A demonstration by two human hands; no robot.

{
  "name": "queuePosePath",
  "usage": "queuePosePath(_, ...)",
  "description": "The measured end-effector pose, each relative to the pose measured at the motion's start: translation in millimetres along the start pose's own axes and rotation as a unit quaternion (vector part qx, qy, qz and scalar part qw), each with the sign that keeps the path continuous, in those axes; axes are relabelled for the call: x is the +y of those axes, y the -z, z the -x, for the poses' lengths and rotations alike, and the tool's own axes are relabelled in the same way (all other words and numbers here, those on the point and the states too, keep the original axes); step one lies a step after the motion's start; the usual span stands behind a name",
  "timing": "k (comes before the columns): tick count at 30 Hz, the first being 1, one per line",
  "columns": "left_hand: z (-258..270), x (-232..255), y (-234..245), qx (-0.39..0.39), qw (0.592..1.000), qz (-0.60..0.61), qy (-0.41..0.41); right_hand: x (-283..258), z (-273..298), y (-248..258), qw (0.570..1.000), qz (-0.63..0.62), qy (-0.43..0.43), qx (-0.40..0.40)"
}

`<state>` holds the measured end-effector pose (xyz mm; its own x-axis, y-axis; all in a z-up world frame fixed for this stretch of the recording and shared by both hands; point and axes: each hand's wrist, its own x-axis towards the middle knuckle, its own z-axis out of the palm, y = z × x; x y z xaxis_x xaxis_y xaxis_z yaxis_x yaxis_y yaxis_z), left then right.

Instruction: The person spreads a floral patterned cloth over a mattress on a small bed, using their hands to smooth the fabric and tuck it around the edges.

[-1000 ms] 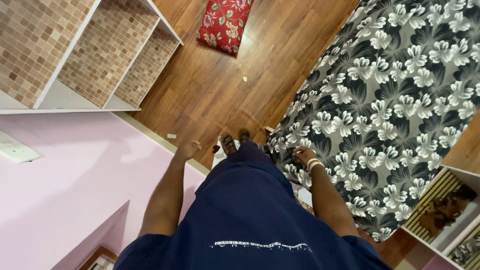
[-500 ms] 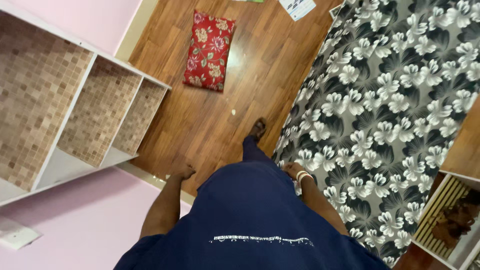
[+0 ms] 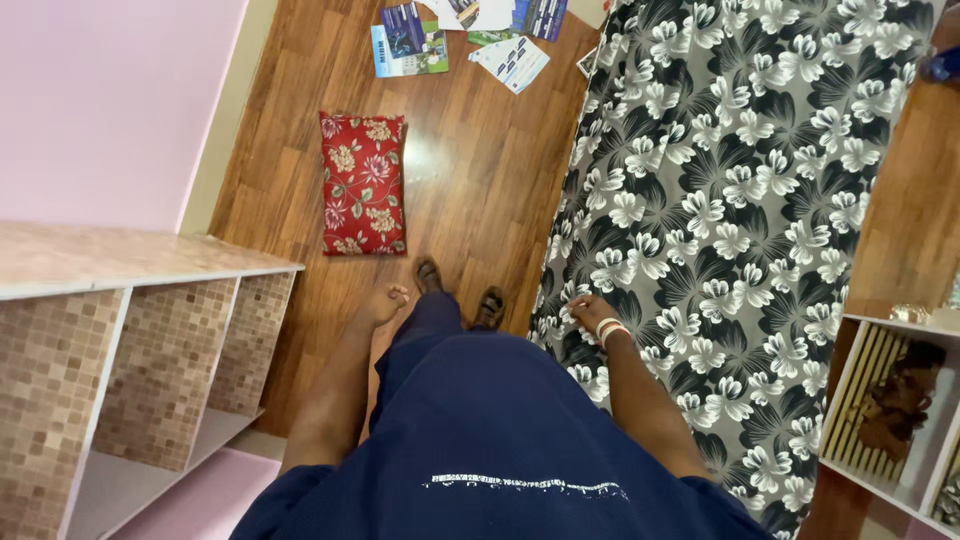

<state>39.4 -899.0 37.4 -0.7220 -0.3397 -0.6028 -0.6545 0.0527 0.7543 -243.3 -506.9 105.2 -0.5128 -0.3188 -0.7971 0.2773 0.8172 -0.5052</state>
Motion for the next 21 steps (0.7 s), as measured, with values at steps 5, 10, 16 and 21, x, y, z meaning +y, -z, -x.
queuePosePath(5, -41.2, 5.0, 44.8, -0.056, 0.989, -0.127, 0.046, -28.1, -7.8, -18.4, 0.993, 0.099, -0.065, -0.018)
queuePosePath(10, -86.4, 23.7, 113.9, -0.145, 0.952, -0.254, 0.087, -69.9, -15.5, -30.0, 0.973, 0.140, -0.177, -0.052)
queuePosePath(16, -189.7, 82.0, 200.0, -0.148, 0.923, -0.349, 0.065, -155.7, -84.5, -14.5, 0.986, -0.133, -0.088, 0.050)
queuePosePath(21, -288.0, 156.7, 235.2, -0.074, 0.944, -0.315, -0.063, -208.4, -135.3, -1.0, 0.994, -0.029, 0.021, 0.106)
